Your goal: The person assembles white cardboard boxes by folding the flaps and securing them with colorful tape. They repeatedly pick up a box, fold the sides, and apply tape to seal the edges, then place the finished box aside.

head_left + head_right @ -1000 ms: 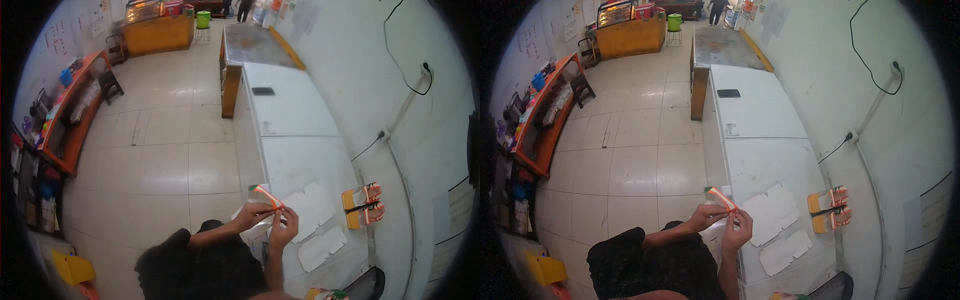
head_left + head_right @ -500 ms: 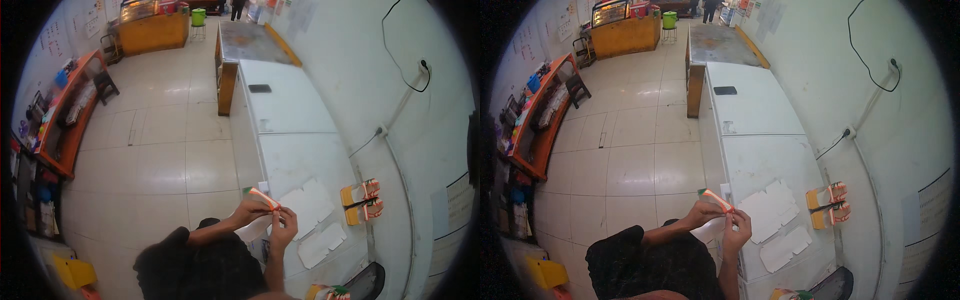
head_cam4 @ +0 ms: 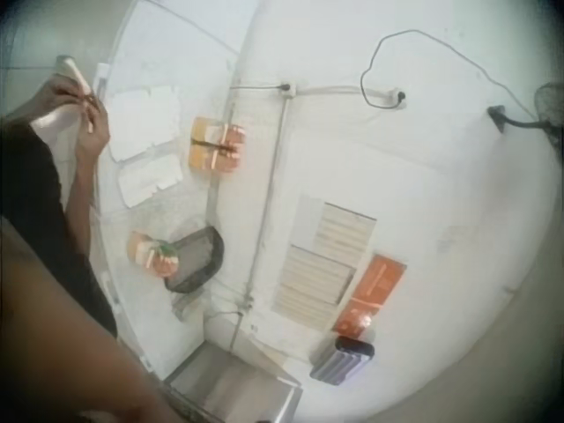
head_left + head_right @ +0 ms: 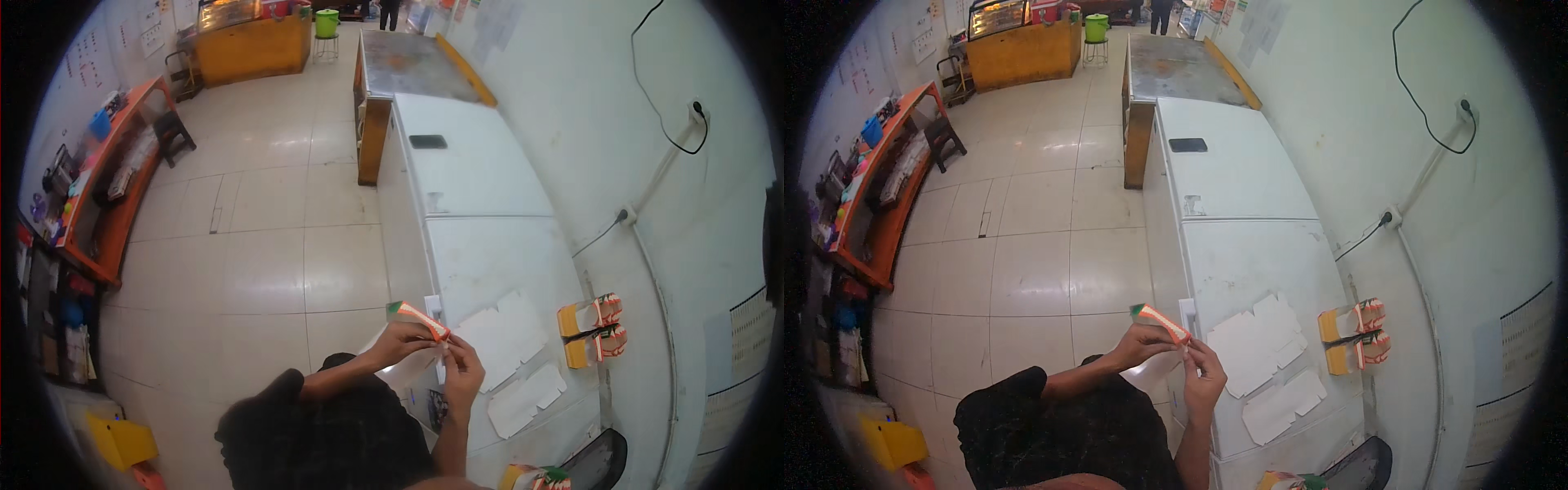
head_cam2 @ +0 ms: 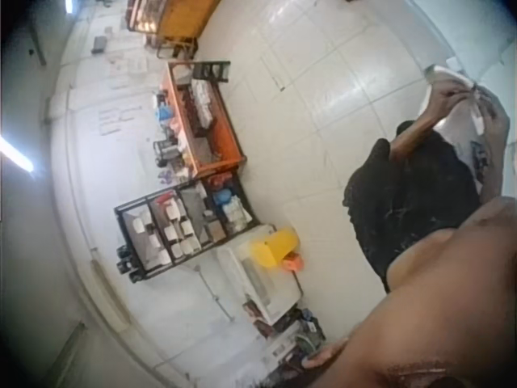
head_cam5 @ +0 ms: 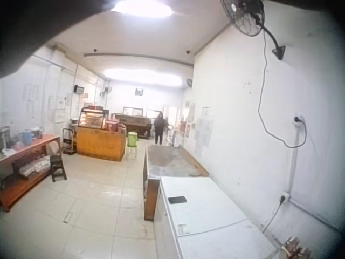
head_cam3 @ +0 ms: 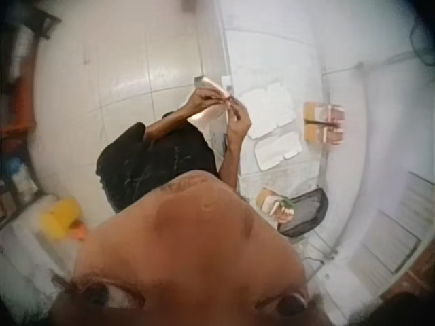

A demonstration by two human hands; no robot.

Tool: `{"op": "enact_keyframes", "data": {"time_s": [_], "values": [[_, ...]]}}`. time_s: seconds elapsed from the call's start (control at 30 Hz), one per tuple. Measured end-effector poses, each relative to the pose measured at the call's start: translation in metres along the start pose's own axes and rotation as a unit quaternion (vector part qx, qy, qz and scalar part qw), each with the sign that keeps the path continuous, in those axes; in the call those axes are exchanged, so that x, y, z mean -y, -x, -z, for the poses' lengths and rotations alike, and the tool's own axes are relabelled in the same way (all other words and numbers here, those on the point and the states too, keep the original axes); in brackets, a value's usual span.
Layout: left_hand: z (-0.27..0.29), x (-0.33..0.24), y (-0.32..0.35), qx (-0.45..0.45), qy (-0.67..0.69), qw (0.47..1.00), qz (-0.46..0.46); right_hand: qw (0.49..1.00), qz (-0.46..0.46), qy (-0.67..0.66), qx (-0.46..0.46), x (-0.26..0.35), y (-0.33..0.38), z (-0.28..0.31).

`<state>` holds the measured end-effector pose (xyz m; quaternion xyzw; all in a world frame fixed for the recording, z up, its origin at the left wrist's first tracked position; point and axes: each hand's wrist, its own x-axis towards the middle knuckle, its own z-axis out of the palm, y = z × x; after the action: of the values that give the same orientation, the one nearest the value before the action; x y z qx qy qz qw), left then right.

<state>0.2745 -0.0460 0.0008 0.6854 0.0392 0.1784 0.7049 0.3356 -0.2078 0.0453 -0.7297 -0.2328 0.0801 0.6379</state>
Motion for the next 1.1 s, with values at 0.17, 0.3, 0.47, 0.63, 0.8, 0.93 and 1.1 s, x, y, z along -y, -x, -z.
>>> {"op": "enact_keyframes", "data": {"time_s": [0.17,0.3,0.47,0.63,0.8,0.93,1.1], "values": [[0.000,-0.009,0.002,-0.004,0.016,1.000,0.023,0.999,-0.016,-0.010,-0.045,0.003,0.003,-0.011],[-0.003,-0.004,0.002,-0.016,-0.007,1.000,-0.007,0.991,0.081,0.097,-0.040,0.007,0.001,-0.014],[-0.008,-0.007,-0.001,0.000,-0.006,1.000,-0.018,0.992,0.073,0.083,-0.065,0.009,0.000,-0.016],[-0.023,-0.019,0.002,0.005,0.118,0.991,0.068,0.967,0.128,0.189,-0.115,0.007,0.007,-0.027],[-0.026,-0.034,-0.005,-0.017,0.104,0.986,0.132,0.916,0.235,0.298,-0.131,-0.012,0.012,-0.049],[-0.014,-0.026,-0.019,-0.002,0.012,0.992,0.122,0.961,0.193,0.175,-0.092,-0.015,0.017,-0.042],[-0.006,-0.021,-0.023,0.160,-0.181,0.962,-0.130,0.931,-0.183,-0.293,-0.123,-0.046,0.008,-0.001]]}}
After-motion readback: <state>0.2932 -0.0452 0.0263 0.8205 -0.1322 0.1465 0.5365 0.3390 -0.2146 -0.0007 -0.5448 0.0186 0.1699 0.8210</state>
